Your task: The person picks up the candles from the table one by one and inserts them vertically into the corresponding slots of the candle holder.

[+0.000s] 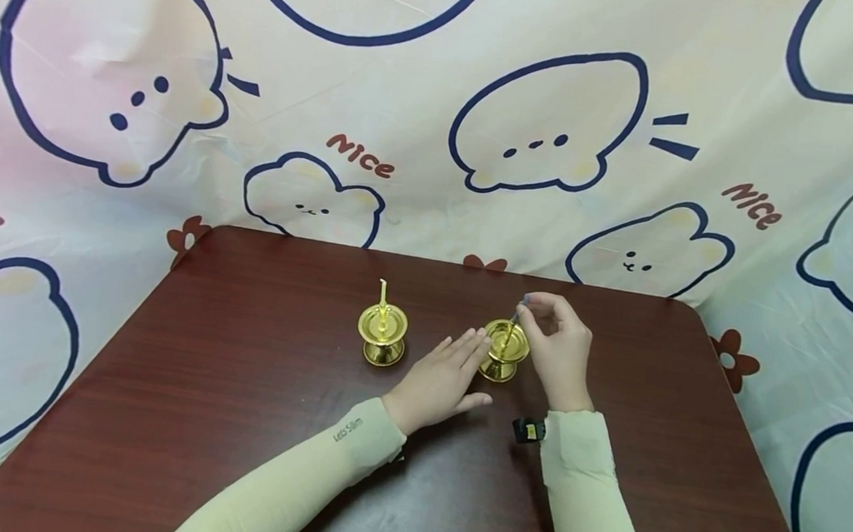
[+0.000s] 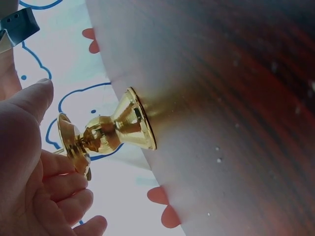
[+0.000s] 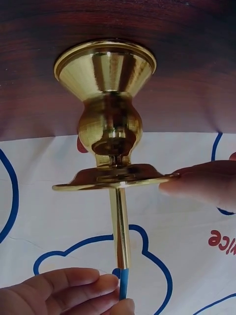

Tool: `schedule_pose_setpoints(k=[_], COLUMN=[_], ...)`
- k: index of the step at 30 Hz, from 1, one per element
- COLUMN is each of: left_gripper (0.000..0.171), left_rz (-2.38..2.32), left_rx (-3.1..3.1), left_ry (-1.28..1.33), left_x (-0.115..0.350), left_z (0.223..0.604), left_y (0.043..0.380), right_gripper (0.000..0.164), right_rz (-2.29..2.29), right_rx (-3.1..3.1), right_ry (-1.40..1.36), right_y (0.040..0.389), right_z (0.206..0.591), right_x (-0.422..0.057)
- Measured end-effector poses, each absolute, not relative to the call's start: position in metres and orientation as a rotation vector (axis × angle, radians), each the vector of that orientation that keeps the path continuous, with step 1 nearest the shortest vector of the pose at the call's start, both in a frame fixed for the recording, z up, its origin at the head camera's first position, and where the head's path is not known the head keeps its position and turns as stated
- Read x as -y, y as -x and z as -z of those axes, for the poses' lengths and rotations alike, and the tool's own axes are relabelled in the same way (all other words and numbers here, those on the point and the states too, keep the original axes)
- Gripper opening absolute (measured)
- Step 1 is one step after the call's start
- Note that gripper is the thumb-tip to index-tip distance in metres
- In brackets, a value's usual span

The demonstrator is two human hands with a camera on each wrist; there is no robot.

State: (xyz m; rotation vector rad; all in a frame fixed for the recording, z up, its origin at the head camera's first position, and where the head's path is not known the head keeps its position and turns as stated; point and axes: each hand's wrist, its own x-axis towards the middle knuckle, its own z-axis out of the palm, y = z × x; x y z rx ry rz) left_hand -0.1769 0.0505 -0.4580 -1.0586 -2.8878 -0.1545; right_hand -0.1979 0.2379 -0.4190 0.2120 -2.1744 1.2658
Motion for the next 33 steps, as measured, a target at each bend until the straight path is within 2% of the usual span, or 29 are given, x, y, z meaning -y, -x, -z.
schedule_pose_setpoints(k=[17,33], left_gripper=[0.083,0.084], left_rz=[0.15,0.124], left_rx=[2.876,2.875], left_ry=[1.053,1.043], left_x=[-0.0501,-0.0525], left_z=[0.4605,0.4604], left_y=[0.1779,0.1778], right_gripper=[0.016,0.015], right_rz=[-1.109,-0.98], right_rx=[2.329,2.34], right_ry=[-0.319,-0.292], right_y=[0.1978,0.1992], right_z=[0.4161,0.4115], right_x=[-0.2408,-0.2392])
